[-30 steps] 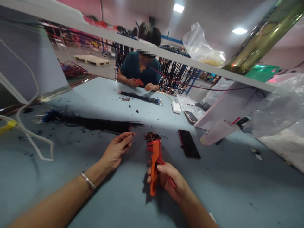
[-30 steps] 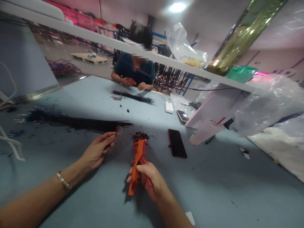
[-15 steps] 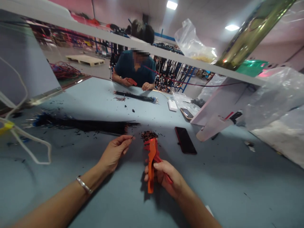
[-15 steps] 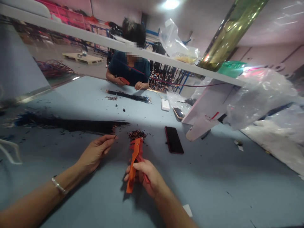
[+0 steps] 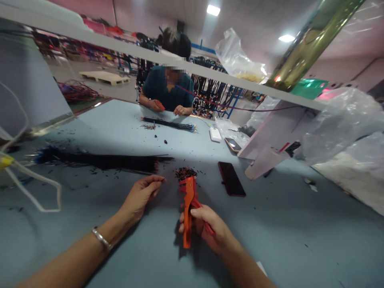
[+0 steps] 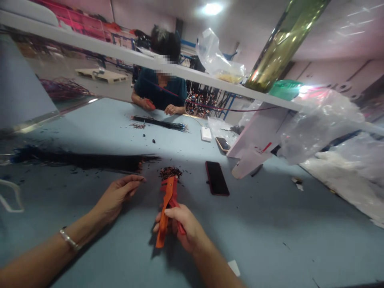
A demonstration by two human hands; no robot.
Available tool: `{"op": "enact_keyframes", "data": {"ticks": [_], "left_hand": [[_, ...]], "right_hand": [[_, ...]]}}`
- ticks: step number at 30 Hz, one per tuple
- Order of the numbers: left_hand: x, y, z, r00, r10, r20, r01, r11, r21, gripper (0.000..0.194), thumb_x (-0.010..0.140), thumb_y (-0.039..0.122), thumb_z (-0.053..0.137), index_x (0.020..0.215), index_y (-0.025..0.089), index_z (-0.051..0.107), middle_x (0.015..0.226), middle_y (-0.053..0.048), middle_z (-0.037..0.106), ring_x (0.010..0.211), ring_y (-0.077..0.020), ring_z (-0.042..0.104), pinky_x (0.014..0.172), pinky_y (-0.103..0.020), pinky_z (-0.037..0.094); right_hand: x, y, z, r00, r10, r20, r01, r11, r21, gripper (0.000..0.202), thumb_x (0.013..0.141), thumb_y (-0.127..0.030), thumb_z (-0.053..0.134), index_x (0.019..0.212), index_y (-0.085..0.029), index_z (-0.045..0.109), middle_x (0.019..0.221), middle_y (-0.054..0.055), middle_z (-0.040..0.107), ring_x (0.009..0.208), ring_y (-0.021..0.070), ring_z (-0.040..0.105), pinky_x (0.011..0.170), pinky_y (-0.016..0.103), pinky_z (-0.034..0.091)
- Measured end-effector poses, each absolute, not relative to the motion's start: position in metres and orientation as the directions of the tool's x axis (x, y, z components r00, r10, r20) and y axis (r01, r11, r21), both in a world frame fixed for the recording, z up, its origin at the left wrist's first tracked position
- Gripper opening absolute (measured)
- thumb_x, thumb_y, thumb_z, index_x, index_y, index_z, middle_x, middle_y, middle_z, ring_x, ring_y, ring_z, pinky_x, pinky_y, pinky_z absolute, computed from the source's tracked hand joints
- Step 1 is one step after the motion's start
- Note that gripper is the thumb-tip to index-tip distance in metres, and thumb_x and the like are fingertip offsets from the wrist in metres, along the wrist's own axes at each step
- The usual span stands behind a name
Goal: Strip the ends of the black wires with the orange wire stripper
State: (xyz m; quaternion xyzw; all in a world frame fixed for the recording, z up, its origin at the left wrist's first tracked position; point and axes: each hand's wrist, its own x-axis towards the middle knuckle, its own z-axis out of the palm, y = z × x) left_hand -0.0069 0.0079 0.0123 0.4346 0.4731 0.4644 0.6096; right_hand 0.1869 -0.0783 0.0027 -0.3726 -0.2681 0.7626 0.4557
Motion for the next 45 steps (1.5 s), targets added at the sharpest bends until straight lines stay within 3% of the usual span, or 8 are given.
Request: {"op": "enact_keyframes", "data": {"ticks": [5,9,16,23,29,37,45], "left_hand": [[-0.0059,0.0077,0.0168,0.136,0.975,-0.178,-0.192,0.202,0.96,0.029,0.063,0.038,0.074,0.081,0.016,0.072,0.049,0.006,0.045,0.045,-0.0075,0.034,0.042,-0.02,0.02],[-0.0056,0.0081,0.0183,0.168,0.969,-0.179,-0.208,0.212,0.955,0.031,0.073,0.043,0.065,0.081,0.014,0.072,0.052,0.003,0.05,0.044,-0.0068,0.033,0.042,-0.02,0.021],[-0.0065,0.0068,0.0142,0.259,0.939,-0.225,-0.245,0.289,0.925,0.019,0.075,0.033,0.064,0.074,0.013,0.065,0.051,0.004,0.051,0.039,-0.0032,0.03,0.04,-0.018,0.017],[-0.0047,0.0066,0.0165,0.252,0.943,-0.219,-0.246,0.281,0.928,0.019,0.075,0.033,0.063,0.082,0.016,0.057,0.046,0.003,0.056,0.032,-0.0018,0.024,0.038,-0.017,0.013],[-0.0057,0.0066,0.0162,0.253,0.939,-0.234,-0.242,0.296,0.924,0.029,0.072,0.039,0.068,0.086,0.015,0.062,0.041,0.006,0.051,0.035,-0.0033,0.028,0.038,-0.016,0.012],[-0.0067,0.006,0.013,0.204,0.959,-0.197,-0.241,0.244,0.939,0.027,0.069,0.037,0.071,0.085,0.016,0.067,0.036,0.009,0.044,0.037,-0.0046,0.03,0.041,-0.017,0.018],[-0.0056,0.0084,0.0142,0.219,0.953,-0.212,-0.123,0.242,0.962,0.033,0.075,0.045,0.062,0.086,0.014,0.068,0.045,0.006,0.047,0.042,-0.0071,0.033,0.041,-0.019,0.018]], "right_hand": [[0.1875,-0.078,0.0021,-0.315,0.894,-0.317,-0.496,-0.44,-0.748,0.03,0.073,-0.032,0.064,0.096,-0.012,0.06,0.081,0.008,0.07,0.066,0.0208,0.067,0.059,0.03,0.048],[0.188,-0.0789,0.0024,-0.313,0.897,-0.312,-0.487,-0.433,-0.758,0.027,0.073,-0.03,0.063,0.094,-0.013,0.061,0.081,0.008,0.069,0.066,0.0207,0.067,0.059,0.03,0.048],[0.188,-0.0792,0.0037,-0.308,0.893,-0.327,-0.483,-0.443,-0.756,0.029,0.073,-0.03,0.063,0.095,-0.012,0.06,0.081,0.008,0.069,0.066,0.0207,0.067,0.059,0.03,0.048],[0.1872,-0.0792,0.0043,-0.294,0.896,-0.333,-0.481,-0.44,-0.759,0.03,0.073,-0.03,0.063,0.097,-0.012,0.059,0.082,0.009,0.07,0.066,0.0209,0.068,0.06,0.03,0.049],[0.1872,-0.0784,0.004,-0.303,0.895,-0.327,-0.476,-0.439,-0.762,0.029,0.071,-0.031,0.065,0.092,-0.012,0.061,0.08,0.009,0.07,0.064,0.0209,0.067,0.057,0.03,0.05],[0.1879,-0.0773,0.0026,-0.303,0.893,-0.333,-0.481,-0.445,-0.756,0.029,0.07,-0.031,0.065,0.092,-0.012,0.062,0.08,0.008,0.07,0.064,0.0204,0.067,0.058,0.029,0.049],[0.1885,-0.0775,0.0011,-0.319,0.894,-0.315,-0.481,-0.439,-0.759,0.029,0.072,-0.031,0.063,0.094,-0.013,0.061,0.081,0.008,0.069,0.065,0.0204,0.067,0.057,0.029,0.048]]}}
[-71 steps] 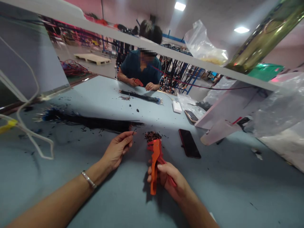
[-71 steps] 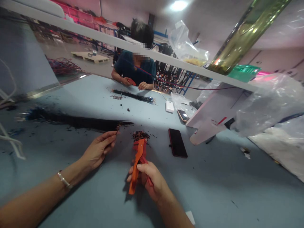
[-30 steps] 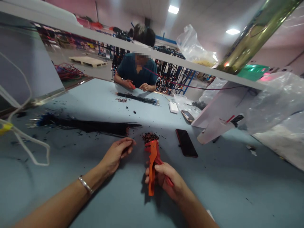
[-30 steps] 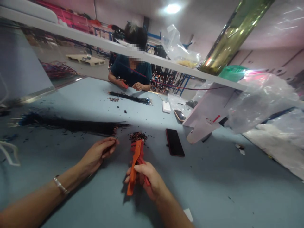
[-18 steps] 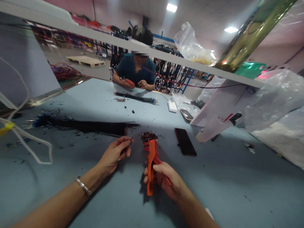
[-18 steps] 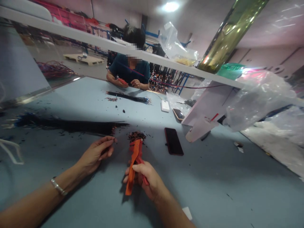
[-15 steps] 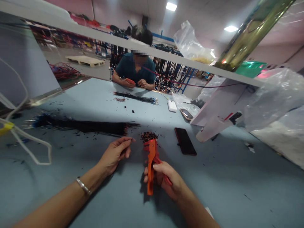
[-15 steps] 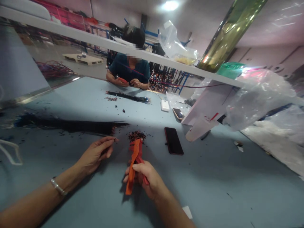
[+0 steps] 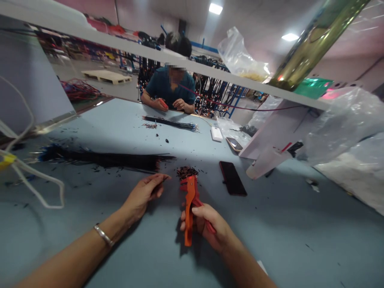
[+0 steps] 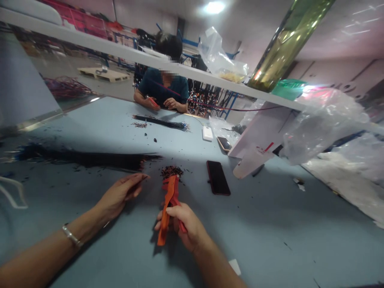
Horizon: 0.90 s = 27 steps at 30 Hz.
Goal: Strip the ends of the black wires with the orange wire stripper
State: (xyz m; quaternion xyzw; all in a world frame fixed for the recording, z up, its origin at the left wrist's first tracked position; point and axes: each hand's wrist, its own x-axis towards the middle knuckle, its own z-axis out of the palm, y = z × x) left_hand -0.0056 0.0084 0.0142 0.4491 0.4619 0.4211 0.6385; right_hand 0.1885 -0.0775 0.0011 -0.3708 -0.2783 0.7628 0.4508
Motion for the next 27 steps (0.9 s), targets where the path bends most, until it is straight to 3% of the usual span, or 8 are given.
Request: {"op": "enact_keyframes", "data": {"ticks": [6,14,20,24,27], "left_hand": [[-0.007,0.008,0.017,0.251,0.927,-0.279,-0.13,0.318,0.939,0.031,0.074,0.046,0.061,0.067,0.015,0.059,0.045,0.007,0.039,0.039,-0.0056,0.025,0.039,-0.019,0.014],[-0.005,0.008,0.01,0.266,0.947,-0.181,-0.138,0.223,0.965,0.031,0.074,0.047,0.066,0.076,0.017,0.056,0.055,0.007,0.049,0.041,-0.0051,0.035,0.04,-0.016,0.022],[-0.005,0.007,0.015,0.268,0.944,-0.191,-0.088,0.221,0.971,0.033,0.075,0.05,0.064,0.082,0.017,0.061,0.047,0.01,0.033,0.039,-0.0054,0.023,0.038,-0.017,0.014],[-0.007,0.009,0.017,0.19,0.97,-0.153,-0.051,0.165,0.985,0.026,0.073,0.043,0.064,0.078,0.017,0.064,0.056,0.006,0.045,0.049,-0.0081,0.036,0.044,-0.017,0.027],[-0.008,0.01,0.016,0.192,0.981,-0.033,0.1,0.014,0.995,0.023,0.076,0.041,0.061,0.082,0.019,0.067,0.066,0.003,0.055,0.06,-0.0119,0.047,0.056,-0.02,0.037]], "right_hand": [[0.189,-0.078,0.0,-0.325,0.896,-0.303,-0.471,-0.431,-0.77,0.027,0.073,-0.031,0.062,0.092,-0.011,0.063,0.082,0.01,0.069,0.066,0.0208,0.066,0.057,0.03,0.049],[0.191,-0.078,0.003,-0.321,0.895,-0.31,-0.493,-0.437,-0.752,0.027,0.074,-0.028,0.062,0.095,-0.011,0.063,0.081,0.008,0.07,0.066,0.0203,0.067,0.06,0.03,0.05],[0.197,-0.075,0.008,-0.382,0.9,-0.21,-0.62,-0.418,-0.664,0.041,0.069,-0.026,0.061,0.108,-0.012,0.06,0.085,0.007,0.068,0.07,0.02,0.067,0.063,0.03,0.05],[0.197,-0.078,0.011,-0.396,0.912,-0.109,-0.641,-0.36,-0.678,0.046,0.069,-0.025,0.06,0.114,-0.013,0.058,0.089,0.006,0.066,0.074,0.0193,0.066,0.071,0.032,0.051],[0.197,-0.079,0.011,-0.441,0.895,-0.068,-0.626,-0.36,-0.692,0.049,0.069,-0.026,0.061,0.116,-0.013,0.057,0.089,0.006,0.064,0.074,0.0191,0.065,0.072,0.033,0.05]]}}
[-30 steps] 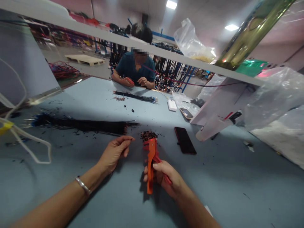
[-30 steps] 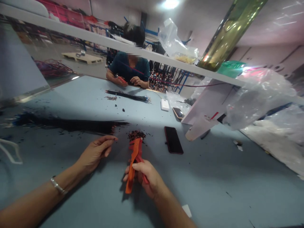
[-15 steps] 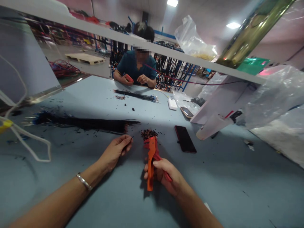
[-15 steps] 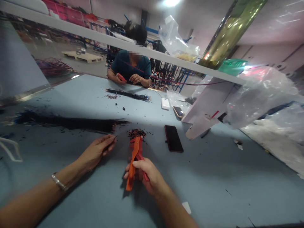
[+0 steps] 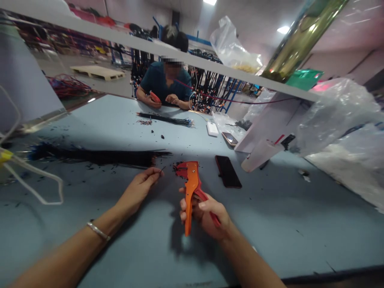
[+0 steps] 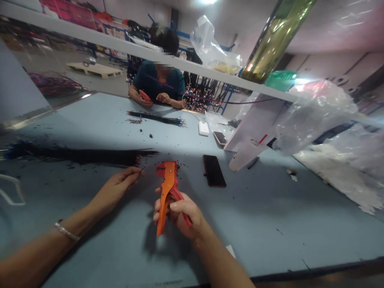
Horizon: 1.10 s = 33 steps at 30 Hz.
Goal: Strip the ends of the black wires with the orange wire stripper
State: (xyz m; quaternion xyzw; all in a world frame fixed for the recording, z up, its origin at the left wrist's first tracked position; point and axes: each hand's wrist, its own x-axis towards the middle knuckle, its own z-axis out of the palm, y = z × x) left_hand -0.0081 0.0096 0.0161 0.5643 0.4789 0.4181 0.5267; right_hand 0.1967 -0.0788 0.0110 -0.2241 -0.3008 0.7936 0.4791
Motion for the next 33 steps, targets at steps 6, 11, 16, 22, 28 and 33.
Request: {"op": "enact_keyframes", "data": {"ticks": [6,11,16,22,28,33], "left_hand": [[-0.008,0.006,0.016,0.244,0.962,0.119,0.283,-0.188,0.941,0.029,0.077,0.042,0.058,0.088,0.019,0.071,0.064,0.001,0.061,0.065,-0.0167,0.055,0.064,-0.024,0.042],[-0.009,0.005,0.015,0.217,0.958,0.185,0.34,-0.252,0.906,0.026,0.077,0.04,0.058,0.085,0.02,0.072,0.077,-0.002,0.071,0.074,-0.0201,0.06,0.07,-0.026,0.045],[-0.011,0.003,0.013,0.23,0.945,0.232,0.406,-0.309,0.86,0.025,0.079,0.038,0.057,0.088,0.02,0.072,0.08,-0.002,0.073,0.075,-0.0194,0.063,0.07,-0.024,0.045],[-0.007,0.001,0.016,0.257,0.938,0.231,0.325,-0.309,0.894,0.024,0.078,0.037,0.061,0.086,0.019,0.074,0.082,-0.005,0.075,0.076,-0.0198,0.065,0.071,-0.025,0.048],[-0.008,0.002,0.02,0.215,0.949,0.23,0.272,-0.285,0.919,0.022,0.077,0.036,0.061,0.084,0.02,0.074,0.084,-0.005,0.075,0.082,-0.0219,0.065,0.077,-0.029,0.049],[-0.009,0.0,0.024,0.256,0.94,0.227,0.235,-0.288,0.928,0.021,0.077,0.035,0.06,0.082,0.02,0.074,0.082,-0.005,0.075,0.08,-0.0211,0.065,0.075,-0.028,0.049]], "right_hand": [[0.205,-0.079,0.019,-0.421,0.905,-0.061,-0.398,-0.245,-0.884,0.051,0.067,-0.025,0.067,0.116,-0.014,0.054,0.091,0.007,0.062,0.075,0.02,0.062,0.064,0.03,0.048],[0.215,-0.08,0.031,-0.462,0.883,-0.084,-0.2,-0.196,-0.96,0.045,0.069,-0.027,0.07,0.109,-0.014,0.055,0.088,0.007,0.062,0.074,0.0185,0.06,0.06,0.027,0.046],[0.215,-0.078,0.026,-0.484,0.869,-0.1,-0.299,-0.272,-0.915,0.048,0.069,-0.026,0.067,0.114,-0.014,0.053,0.092,0.008,0.06,0.075,0.0192,0.061,0.055,0.027,0.05],[0.215,-0.079,0.023,-0.526,0.846,-0.089,-0.325,-0.296,-0.898,0.052,0.068,-0.026,0.067,0.117,-0.013,0.053,0.093,0.009,0.062,0.076,0.0205,0.064,0.061,0.03,0.051],[0.215,-0.08,0.024,-0.543,0.836,-0.084,-0.296,-0.284,-0.912,0.057,0.067,-0.027,0.071,0.119,-0.012,0.054,0.094,0.01,0.064,0.082,0.0226,0.065,0.07,0.033,0.05],[0.214,-0.078,0.021,-0.547,0.832,-0.087,-0.304,-0.294,-0.906,0.057,0.065,-0.027,0.073,0.118,-0.014,0.055,0.098,0.01,0.062,0.08,0.0222,0.064,0.064,0.031,0.051]]}}
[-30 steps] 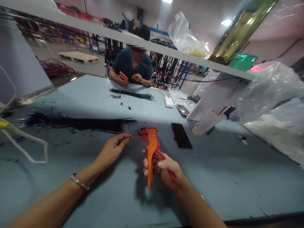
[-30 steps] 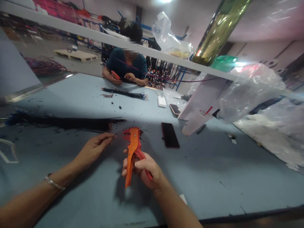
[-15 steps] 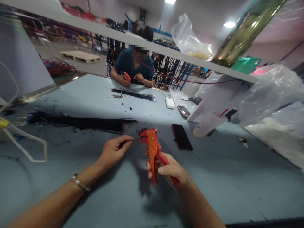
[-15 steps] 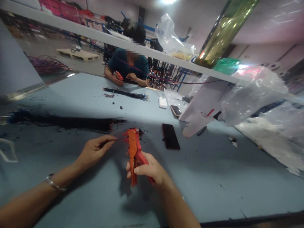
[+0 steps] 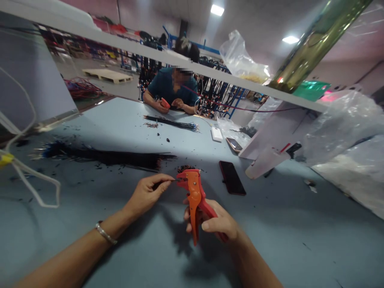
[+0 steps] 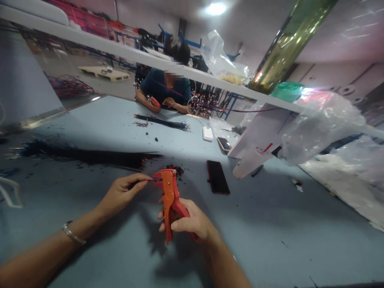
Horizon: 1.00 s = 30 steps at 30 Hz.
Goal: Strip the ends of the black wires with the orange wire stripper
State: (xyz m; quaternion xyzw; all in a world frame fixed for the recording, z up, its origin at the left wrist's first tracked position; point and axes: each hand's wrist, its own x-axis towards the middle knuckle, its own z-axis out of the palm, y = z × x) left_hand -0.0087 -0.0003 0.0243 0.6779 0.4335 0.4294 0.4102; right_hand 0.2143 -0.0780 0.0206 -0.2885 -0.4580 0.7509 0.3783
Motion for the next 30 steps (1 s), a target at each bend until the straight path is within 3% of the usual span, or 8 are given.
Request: {"op": "enact_keyframes", "data": {"ticks": [18,26,30], "left_hand": [[-0.0097,-0.0016,0.0228,0.332,0.928,0.17,0.192,-0.243,0.951,0.024,0.079,0.038,0.058,0.081,0.018,0.072,0.078,-0.003,0.071,0.077,-0.0202,0.062,0.074,-0.027,0.048],[-0.0095,-0.0041,0.026,0.356,0.904,0.235,0.197,-0.319,0.927,0.02,0.081,0.033,0.058,0.077,0.018,0.071,0.075,-0.002,0.07,0.073,-0.0174,0.061,0.069,-0.023,0.047],[-0.0097,-0.007,0.029,0.362,0.889,0.28,0.183,-0.363,0.914,0.017,0.081,0.029,0.059,0.077,0.018,0.07,0.073,-0.003,0.069,0.07,-0.0163,0.061,0.067,-0.023,0.047]], "right_hand": [[0.2111,-0.0766,0.0179,-0.544,0.831,-0.117,-0.279,-0.311,-0.908,0.057,0.06,-0.018,0.072,0.115,-0.013,0.058,0.092,0.009,0.066,0.079,0.0218,0.064,0.068,0.032,0.049],[0.2107,-0.0762,0.0154,-0.536,0.833,-0.135,-0.278,-0.326,-0.904,0.055,0.059,-0.012,0.067,0.114,-0.014,0.061,0.091,0.007,0.066,0.081,0.0219,0.063,0.074,0.035,0.048],[0.212,-0.0762,0.0143,-0.539,0.832,-0.129,-0.3,-0.333,-0.894,0.051,0.06,-0.015,0.069,0.11,-0.013,0.062,0.084,0.006,0.065,0.075,0.0194,0.062,0.069,0.032,0.048]]}}
